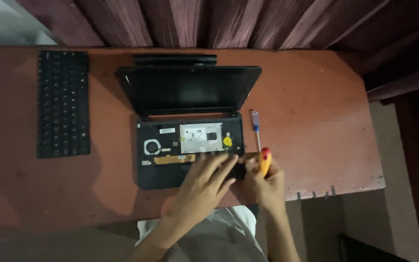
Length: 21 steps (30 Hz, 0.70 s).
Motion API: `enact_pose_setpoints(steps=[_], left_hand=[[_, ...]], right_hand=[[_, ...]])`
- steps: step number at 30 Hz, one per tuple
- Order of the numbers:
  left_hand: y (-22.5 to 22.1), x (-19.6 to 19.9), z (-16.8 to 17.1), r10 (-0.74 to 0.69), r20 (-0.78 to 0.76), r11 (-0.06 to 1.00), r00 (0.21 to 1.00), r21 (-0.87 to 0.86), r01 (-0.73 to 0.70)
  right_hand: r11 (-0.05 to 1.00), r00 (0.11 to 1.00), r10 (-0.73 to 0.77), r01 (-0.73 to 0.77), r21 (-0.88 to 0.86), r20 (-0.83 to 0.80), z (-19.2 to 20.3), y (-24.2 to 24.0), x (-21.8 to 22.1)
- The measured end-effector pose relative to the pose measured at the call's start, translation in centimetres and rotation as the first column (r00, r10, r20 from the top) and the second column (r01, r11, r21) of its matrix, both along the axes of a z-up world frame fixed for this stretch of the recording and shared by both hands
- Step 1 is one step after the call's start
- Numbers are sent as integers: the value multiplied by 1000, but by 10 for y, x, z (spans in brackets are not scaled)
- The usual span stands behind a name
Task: Removing a laptop keyboard and unscrewing internal components from the chassis.
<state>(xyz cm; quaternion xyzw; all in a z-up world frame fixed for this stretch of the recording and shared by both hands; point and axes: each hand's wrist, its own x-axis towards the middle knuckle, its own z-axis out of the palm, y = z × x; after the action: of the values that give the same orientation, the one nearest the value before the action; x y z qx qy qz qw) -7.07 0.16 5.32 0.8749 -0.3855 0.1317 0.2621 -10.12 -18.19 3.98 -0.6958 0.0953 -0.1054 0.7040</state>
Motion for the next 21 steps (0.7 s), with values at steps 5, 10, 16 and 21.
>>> enact_pose_setpoints(steps=[5, 10, 16, 21], left_hand=[[26, 22, -8, 171, 9, 980, 985, 101, -171], [30, 16, -10, 220, 87, 927, 972, 293, -236], [36, 5, -13, 194, 50, 947, 980, 250, -201], [43, -11, -21, 148, 104, 938, 983, 299, -173]], right_hand=[[987, 978, -156, 148, -67, -138, 0, -35, 14], [958, 960, -190, 135, -254, -208, 8, -36, 21], [958, 976, -41, -22, -285, -213, 27, -11, 26], [825, 981, 195, -172, -538, -15, 81, 2, 30]])
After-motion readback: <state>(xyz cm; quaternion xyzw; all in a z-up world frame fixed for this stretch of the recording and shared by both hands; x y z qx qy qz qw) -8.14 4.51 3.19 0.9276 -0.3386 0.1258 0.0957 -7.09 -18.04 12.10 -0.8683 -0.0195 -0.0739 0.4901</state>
